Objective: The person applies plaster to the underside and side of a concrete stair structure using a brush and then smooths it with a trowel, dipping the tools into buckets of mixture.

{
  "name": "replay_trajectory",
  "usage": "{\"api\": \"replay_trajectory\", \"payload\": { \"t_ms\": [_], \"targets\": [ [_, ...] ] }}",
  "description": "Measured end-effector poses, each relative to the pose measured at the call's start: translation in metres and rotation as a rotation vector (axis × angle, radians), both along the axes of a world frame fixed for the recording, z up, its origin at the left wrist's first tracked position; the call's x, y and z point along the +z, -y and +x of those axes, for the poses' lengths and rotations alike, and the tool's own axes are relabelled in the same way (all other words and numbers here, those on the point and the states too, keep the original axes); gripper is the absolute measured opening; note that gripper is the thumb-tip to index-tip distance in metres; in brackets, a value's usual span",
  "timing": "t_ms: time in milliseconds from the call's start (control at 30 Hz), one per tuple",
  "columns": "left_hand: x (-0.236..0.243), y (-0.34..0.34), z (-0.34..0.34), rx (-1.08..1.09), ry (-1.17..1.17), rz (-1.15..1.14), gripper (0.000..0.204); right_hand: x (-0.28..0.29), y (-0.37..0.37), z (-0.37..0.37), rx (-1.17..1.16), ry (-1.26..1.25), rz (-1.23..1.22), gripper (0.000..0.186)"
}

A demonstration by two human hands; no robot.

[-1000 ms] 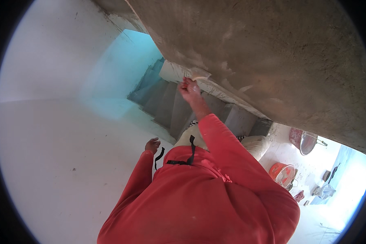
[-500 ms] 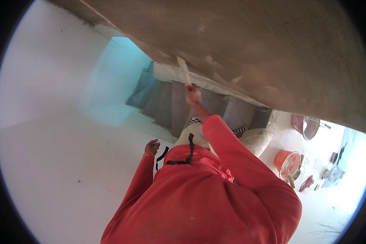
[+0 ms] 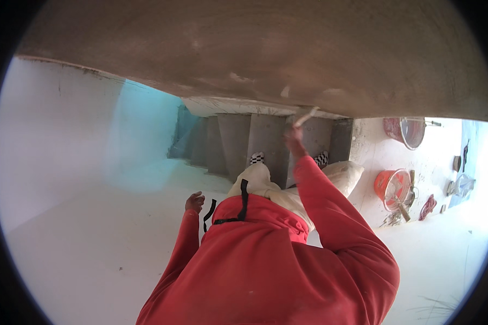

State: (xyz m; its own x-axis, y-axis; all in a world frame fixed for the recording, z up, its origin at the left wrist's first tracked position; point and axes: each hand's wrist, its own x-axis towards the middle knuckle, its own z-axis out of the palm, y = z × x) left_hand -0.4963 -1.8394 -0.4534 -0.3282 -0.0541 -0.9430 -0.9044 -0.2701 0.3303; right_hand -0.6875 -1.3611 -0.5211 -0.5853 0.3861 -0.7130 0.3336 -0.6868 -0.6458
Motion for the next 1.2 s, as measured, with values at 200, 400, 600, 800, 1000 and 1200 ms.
{"api": "replay_trajectory", "payload": {
  "t_ms": [200,400,600,800,1000,1200],
  "targets": [
    [0.018,-0.01,-0.046,0.025,0.017,-0.056,0.034,0.122,0.15,-0.013,0.292,-0.076,-0.246,0.017],
    [-0.001,-0.034,-0.071,-0.037,-0.012,0.036,0.027,0.257,0.085,-0.029,0.174,-0.163,-0.365,0.012],
    [-0.025,-0.048,-0.062,-0.067,0.044,0.073,0.021,0.325,0.123,0.049,0.648,-0.453,-0.07,0.02],
    [-0.025,-0.033,-0.05,-0.077,-0.006,0.208,0.027,0.248,0.139,-0.021,0.221,0.11,-0.636,0.009],
    [-0.011,-0.033,-0.024,0.062,-0.044,0.062,0.032,0.309,0.215,-0.019,0.523,-0.513,-0.267,0.017],
    [-0.031,-0.015,-0.029,-0.056,0.003,0.153,0.036,0.329,0.197,-0.003,1.001,-0.402,0.182,0.029]
  ]
}}
